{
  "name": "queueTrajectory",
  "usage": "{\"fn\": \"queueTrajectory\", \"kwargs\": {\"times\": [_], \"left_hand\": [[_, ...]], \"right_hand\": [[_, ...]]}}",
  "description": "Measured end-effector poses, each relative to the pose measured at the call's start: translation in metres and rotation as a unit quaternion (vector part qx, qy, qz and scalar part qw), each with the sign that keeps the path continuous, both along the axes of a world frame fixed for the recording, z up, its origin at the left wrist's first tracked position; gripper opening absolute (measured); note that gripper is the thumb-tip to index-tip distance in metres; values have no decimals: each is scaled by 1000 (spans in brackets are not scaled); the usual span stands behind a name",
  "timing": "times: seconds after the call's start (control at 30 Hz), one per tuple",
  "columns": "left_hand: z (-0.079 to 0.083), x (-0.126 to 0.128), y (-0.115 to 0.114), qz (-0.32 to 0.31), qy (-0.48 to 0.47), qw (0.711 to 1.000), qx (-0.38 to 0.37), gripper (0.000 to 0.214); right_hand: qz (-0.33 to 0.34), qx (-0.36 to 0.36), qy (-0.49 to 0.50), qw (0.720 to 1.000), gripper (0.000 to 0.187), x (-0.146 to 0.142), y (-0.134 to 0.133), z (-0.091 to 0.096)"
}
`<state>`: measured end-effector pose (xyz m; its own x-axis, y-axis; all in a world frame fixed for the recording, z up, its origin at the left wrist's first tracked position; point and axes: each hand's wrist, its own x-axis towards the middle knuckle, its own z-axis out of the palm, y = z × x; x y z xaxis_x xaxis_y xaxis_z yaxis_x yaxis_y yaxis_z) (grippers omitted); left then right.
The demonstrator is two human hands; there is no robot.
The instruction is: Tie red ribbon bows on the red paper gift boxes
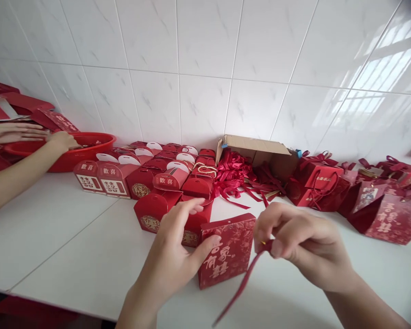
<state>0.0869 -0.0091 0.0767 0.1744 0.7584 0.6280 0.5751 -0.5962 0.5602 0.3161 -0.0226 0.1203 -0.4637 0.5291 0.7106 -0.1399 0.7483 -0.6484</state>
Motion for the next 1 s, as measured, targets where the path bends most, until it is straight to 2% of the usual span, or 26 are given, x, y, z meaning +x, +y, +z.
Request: {"fn": "queueTrajectory", "kwargs": {"times": [0.1,0.17,0.3,0.43,0.6,0.73,1.0], "left_hand": [[0,-1,3,-52,29,998,-29,14],[1,1,3,-76,20,996,-40,1],[1,7,2,-86,-32,992,-85,4],[-2,15,3,-95,-126,977,-140,10],[-4,23,-2,-94,-178,973,-114,15],[-3,27,-6,-100,-186,973,-98,12],[-3,32,-11,-111,-190,972,-86,11]], "right_hand": [[9,5,-44,999,22,14,-6,10],[10,8,-78,997,21,19,-9,15],[-23,23,-115,993,21,18,-7,18],[-92,66,-167,979,12,10,7,10],[-209,79,-186,957,7,3,23,-7],[-203,55,-201,957,7,1,27,-13],[-214,47,-178,959,8,-1,24,-13]]}}
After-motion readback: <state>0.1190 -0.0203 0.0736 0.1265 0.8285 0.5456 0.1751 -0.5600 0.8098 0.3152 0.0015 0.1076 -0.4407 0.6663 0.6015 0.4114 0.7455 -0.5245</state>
